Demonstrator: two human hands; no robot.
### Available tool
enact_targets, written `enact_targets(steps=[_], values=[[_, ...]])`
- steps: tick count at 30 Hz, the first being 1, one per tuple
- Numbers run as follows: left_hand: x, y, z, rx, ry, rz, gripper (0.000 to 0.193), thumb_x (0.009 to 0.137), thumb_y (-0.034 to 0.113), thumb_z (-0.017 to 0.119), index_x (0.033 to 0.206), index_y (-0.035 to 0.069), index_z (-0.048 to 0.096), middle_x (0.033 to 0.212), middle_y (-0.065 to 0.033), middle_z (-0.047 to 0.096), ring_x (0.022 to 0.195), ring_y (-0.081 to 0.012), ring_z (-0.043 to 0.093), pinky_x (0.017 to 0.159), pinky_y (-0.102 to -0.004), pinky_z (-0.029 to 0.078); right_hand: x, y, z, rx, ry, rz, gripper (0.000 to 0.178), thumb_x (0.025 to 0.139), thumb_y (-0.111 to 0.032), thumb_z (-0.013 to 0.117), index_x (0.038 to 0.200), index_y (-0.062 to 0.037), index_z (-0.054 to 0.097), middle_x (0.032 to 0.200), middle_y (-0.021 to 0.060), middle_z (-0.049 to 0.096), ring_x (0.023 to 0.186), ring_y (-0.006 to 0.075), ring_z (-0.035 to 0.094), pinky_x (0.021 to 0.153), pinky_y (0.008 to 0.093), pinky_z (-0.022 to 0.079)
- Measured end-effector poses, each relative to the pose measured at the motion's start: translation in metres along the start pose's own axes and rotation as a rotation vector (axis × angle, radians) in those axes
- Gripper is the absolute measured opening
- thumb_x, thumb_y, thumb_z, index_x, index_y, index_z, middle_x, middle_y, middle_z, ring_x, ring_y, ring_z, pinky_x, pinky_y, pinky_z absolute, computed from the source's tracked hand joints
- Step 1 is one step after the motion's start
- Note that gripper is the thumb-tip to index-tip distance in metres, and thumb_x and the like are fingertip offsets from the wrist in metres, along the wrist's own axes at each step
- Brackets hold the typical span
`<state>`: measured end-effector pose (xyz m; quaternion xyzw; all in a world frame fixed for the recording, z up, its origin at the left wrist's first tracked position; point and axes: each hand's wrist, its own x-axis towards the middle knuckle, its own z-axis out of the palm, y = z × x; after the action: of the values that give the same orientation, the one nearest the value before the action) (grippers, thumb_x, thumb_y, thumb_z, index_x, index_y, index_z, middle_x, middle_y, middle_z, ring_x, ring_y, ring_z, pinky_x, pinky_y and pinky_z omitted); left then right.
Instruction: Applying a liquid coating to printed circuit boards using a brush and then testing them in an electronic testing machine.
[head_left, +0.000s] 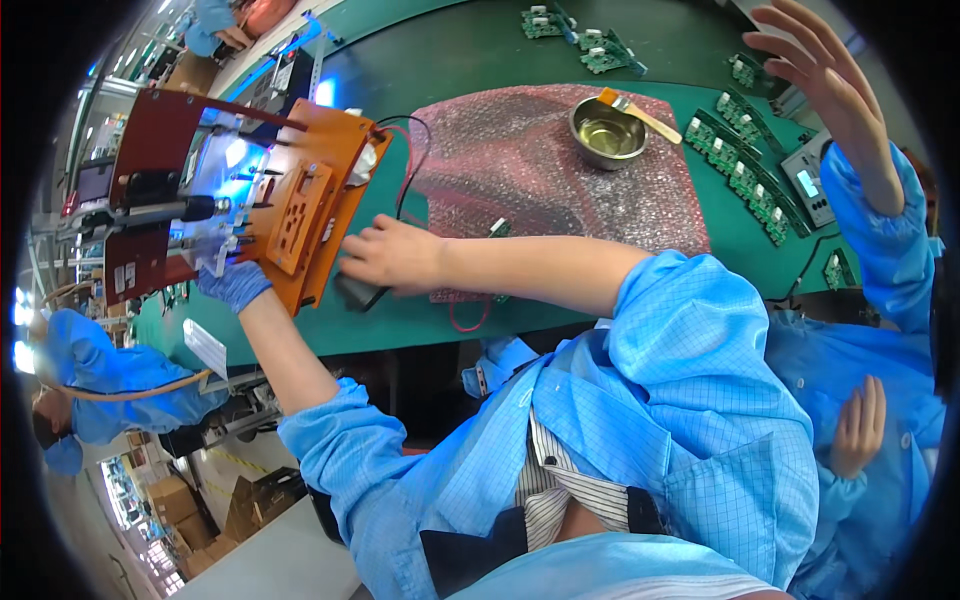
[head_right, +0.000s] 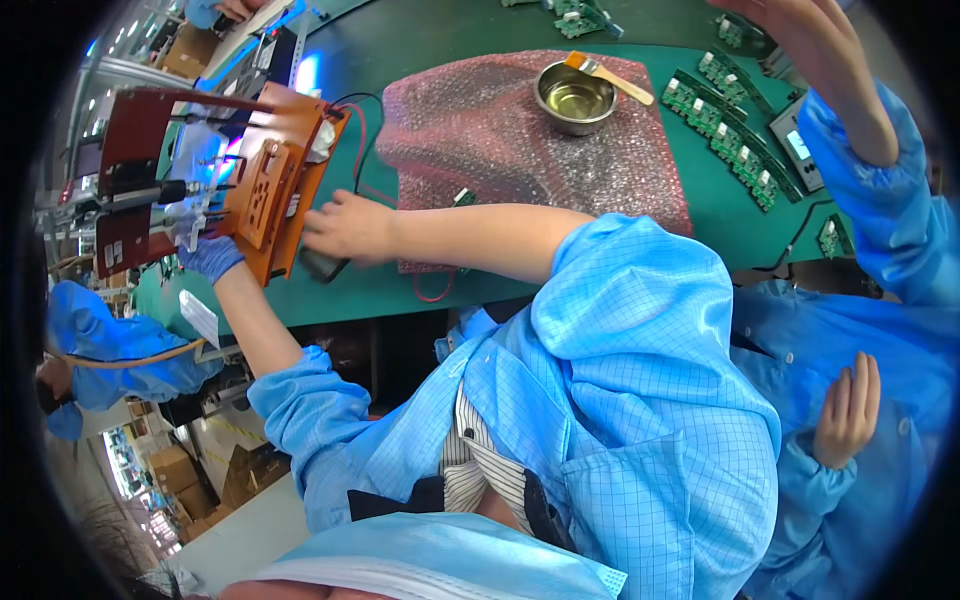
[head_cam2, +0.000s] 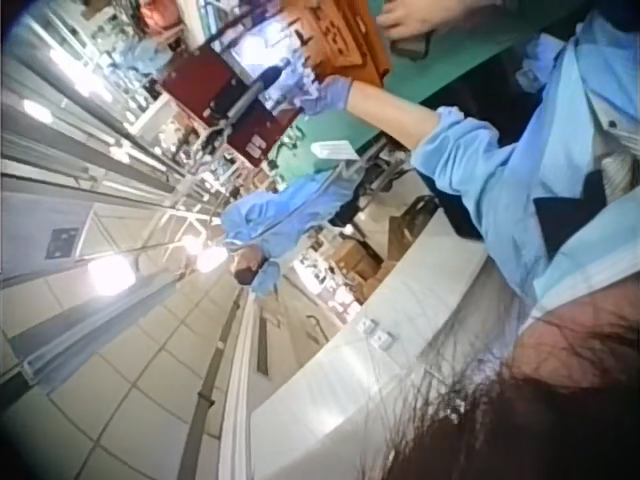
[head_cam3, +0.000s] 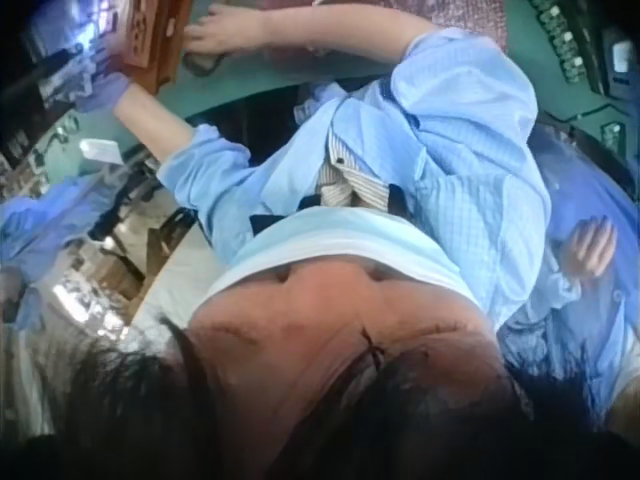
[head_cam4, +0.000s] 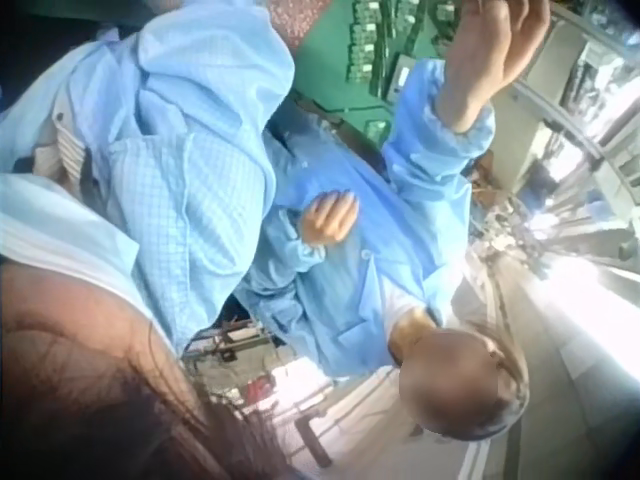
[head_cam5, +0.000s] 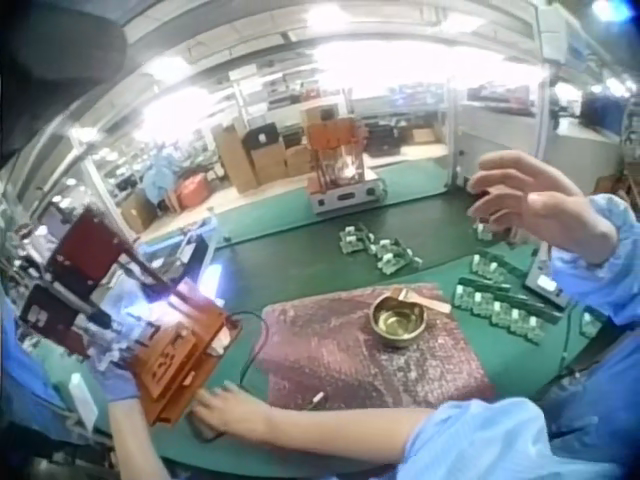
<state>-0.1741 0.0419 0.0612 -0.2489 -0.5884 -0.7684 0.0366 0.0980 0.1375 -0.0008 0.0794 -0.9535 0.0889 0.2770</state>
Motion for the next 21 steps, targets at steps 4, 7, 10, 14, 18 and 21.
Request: enact_targets(steps=[4, 7, 10, 14, 18, 21], values=[[-0.006, 0.0, 0.01, 0.141, 0.006, 0.037, 0.035, 0.085, 0.03, 0.035, 0.101, 0.004, 0.053, 0.093, -0.0109, 0.058, 0.081, -0.023, 0.058, 0.068, -0.0356, 0.05, 0.015, 0.014, -0.066, -0.14, 0.437, -0.049, 0.07, 0.048, -0.024, 0.074, 0.109, -0.0096, 0.044, 0.091, 0.0054, 0.047, 0.085, 0.0195, 0.05, 0.07, 0.0331, 0.038], [-0.014, 0.015, 0.015, -0.094, 0.058, -0.006, 0.037, 0.084, 0.03, 0.038, 0.108, 0.004, 0.051, 0.101, -0.0118, 0.057, 0.087, -0.0243, 0.057, 0.073, -0.0387, 0.048, 0.006, 0.022, -0.143, -0.053, 0.384, 0.097, 0.078, 0.043, -0.021, 0.076, 0.114, -0.0088, 0.045, 0.095, 0.0069, 0.05, 0.088, 0.0211, 0.052, 0.07, 0.034, 0.04], [0.018, 0.023, -0.012, -0.587, -0.607, -0.186, 0.033, 0.083, 0.023, 0.039, 0.107, 0.003, 0.049, 0.093, -0.01, 0.057, 0.079, -0.0216, 0.057, 0.074, -0.0331, 0.048, -0.016, 0.024, -0.184, -0.107, 0.568, 0.18, 0.072, 0.047, -0.02, 0.073, 0.113, -0.0078, 0.046, 0.096, 0.0094, 0.05, 0.082, 0.0231, 0.054, 0.066, 0.0357, 0.044], [-0.038, 0.071, 0.06, -0.266, -0.268, -0.095, 0.033, 0.083, 0.025, 0.043, 0.105, 0.001, 0.049, 0.093, -0.0107, 0.057, 0.08, -0.0231, 0.057, 0.071, -0.0331, 0.048, -0.063, 0.006, -0.253, 0.25, 0.694, 0.323, 0.059, 0.054, -0.019, 0.07, 0.107, -0.0062, 0.047, 0.085, 0.0099, 0.054, 0.079, 0.0251, 0.055, 0.064, 0.0318, 0.045], [-0.076, 0.084, 0.138, -0.401, -0.618, -0.168, 0.034, 0.083, 0.028, 0.044, 0.1, 0.0, 0.051, 0.093, -0.013, 0.057, 0.08, -0.0235, 0.057, 0.069, -0.0339, 0.049, -0.135, -0.059, -0.318, 0.154, 0.938, 0.589, 0.061, 0.066, -0.028, 0.067, 0.118, -0.0057, 0.044, 0.1, 0.0108, 0.058, 0.082, 0.0243, 0.057, 0.071, 0.0317, 0.046], [-0.129, 0.1, 0.164, -0.454, -0.805, -0.181, 0.035, 0.082, 0.03, 0.046, 0.097, -0.001, 0.052, 0.093, -0.0147, 0.057, 0.079, -0.0238, 0.057, 0.067, -0.0344, 0.049, -0.187, -0.09, -0.308, -0.075, 1.108, 0.679, 0.052, 0.071, -0.023, 0.067, 0.112, 0.0021, 0.046, 0.099, 0.0111, 0.059, 0.092, 0.0169, 0.056, 0.08, 0.0276, 0.043]])
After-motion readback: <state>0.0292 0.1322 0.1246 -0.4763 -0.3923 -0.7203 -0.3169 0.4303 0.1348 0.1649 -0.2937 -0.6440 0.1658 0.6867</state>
